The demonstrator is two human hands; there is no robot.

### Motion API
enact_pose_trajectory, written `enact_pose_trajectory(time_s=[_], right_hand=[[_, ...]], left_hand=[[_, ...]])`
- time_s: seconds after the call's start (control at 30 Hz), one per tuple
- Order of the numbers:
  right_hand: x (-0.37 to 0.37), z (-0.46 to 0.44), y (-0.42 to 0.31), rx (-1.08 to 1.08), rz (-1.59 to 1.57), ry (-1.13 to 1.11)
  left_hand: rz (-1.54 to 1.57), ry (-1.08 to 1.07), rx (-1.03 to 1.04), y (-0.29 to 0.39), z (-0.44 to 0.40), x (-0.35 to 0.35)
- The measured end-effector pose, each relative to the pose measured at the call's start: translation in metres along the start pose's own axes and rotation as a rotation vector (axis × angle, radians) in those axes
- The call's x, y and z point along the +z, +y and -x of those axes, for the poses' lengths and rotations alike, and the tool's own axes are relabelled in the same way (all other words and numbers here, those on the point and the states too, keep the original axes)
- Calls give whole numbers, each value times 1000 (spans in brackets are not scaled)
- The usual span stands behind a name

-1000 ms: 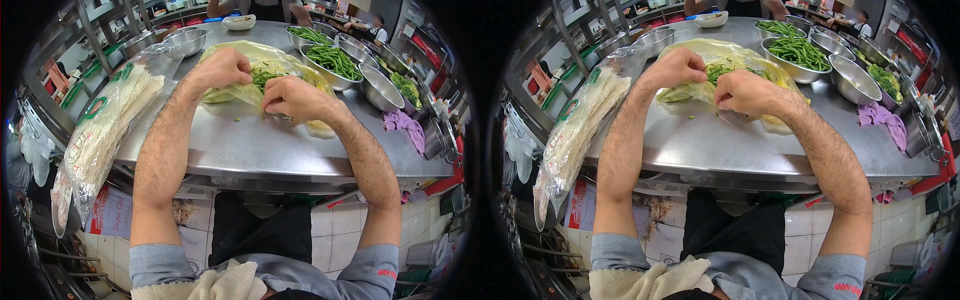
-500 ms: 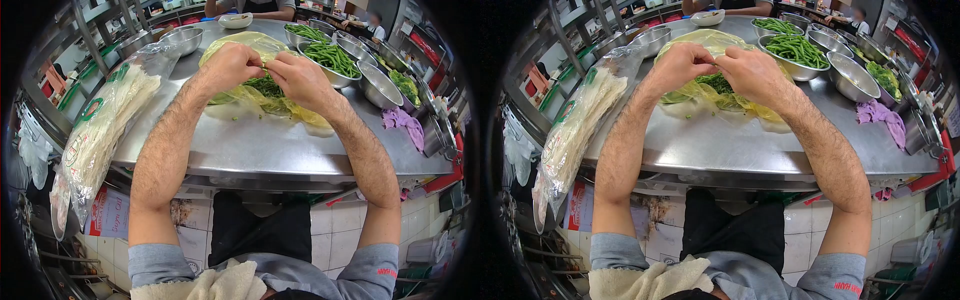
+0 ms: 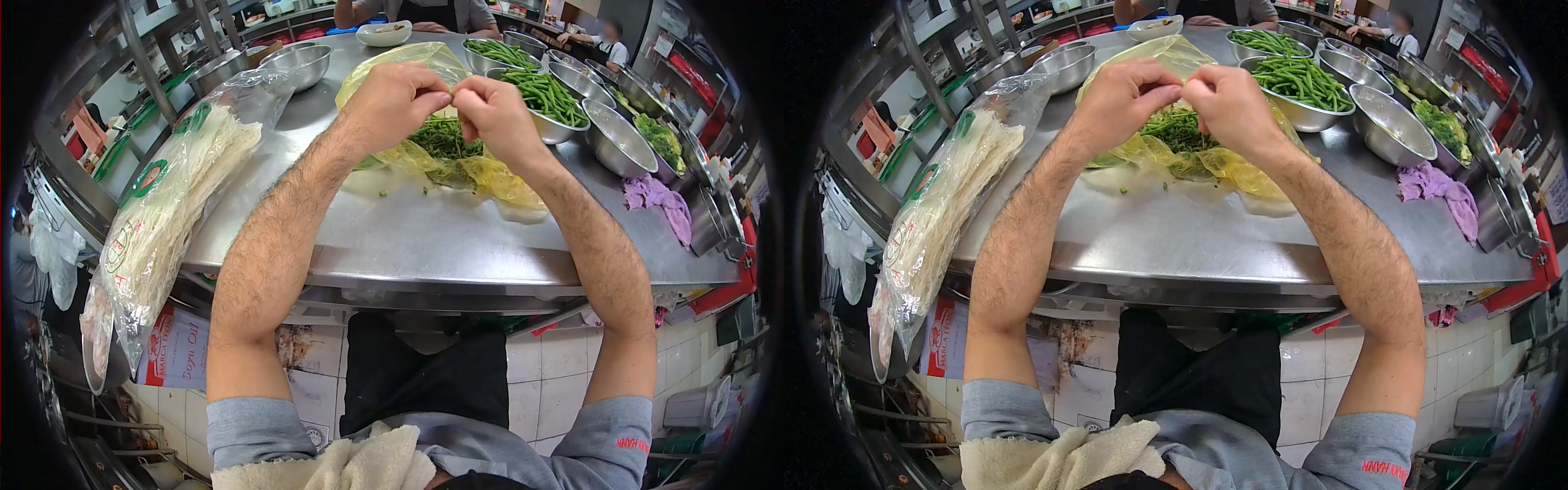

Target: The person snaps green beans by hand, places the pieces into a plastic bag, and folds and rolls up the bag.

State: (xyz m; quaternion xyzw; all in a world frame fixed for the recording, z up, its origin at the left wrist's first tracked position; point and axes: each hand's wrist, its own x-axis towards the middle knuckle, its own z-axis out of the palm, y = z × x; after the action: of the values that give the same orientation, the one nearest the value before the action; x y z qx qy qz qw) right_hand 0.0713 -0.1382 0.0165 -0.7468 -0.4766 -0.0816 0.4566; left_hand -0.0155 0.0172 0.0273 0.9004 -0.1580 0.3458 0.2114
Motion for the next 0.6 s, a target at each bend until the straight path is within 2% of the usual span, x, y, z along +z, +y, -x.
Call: enact_pose_trajectory(time_s=[0.07, 0.13, 0.17, 0.23, 0.3, 0.33, 0.4, 0.53, 0.57, 0.6], right_hand=[[-1, -3, 6, 221, -396, -17], [-1, -3, 9, 249, -407, -15], [0, -1, 10, 222, -335, -25], [3, 1, 7, 197, -264, -38], [5, 2, 4, 229, -365, -141], [4, 1, 4, 229, -366, -142], [1, 1, 4, 194, -323, -285], [-3, 0, 4, 166, -222, -293], [-1, -1, 8, 47, -48, -180], [-1, -1, 10, -72, 126, -65]], left_hand=[[52, 56, -21, 0, 0, 0], [163, 179, -121, 0, -2, -1], [166, 177, -120, -1, -3, -1], [304, 219, -267, -6, -5, -3], [357, 243, -238, -11, -6, -4], [410, 267, -205, -14, -7, -4], [436, 281, -209, -16, -7, -4], [405, 270, -261, -16, -6, -5], [405, 270, -260, -18, -5, -6], [136, 261, -45, -20, -4, -8]])
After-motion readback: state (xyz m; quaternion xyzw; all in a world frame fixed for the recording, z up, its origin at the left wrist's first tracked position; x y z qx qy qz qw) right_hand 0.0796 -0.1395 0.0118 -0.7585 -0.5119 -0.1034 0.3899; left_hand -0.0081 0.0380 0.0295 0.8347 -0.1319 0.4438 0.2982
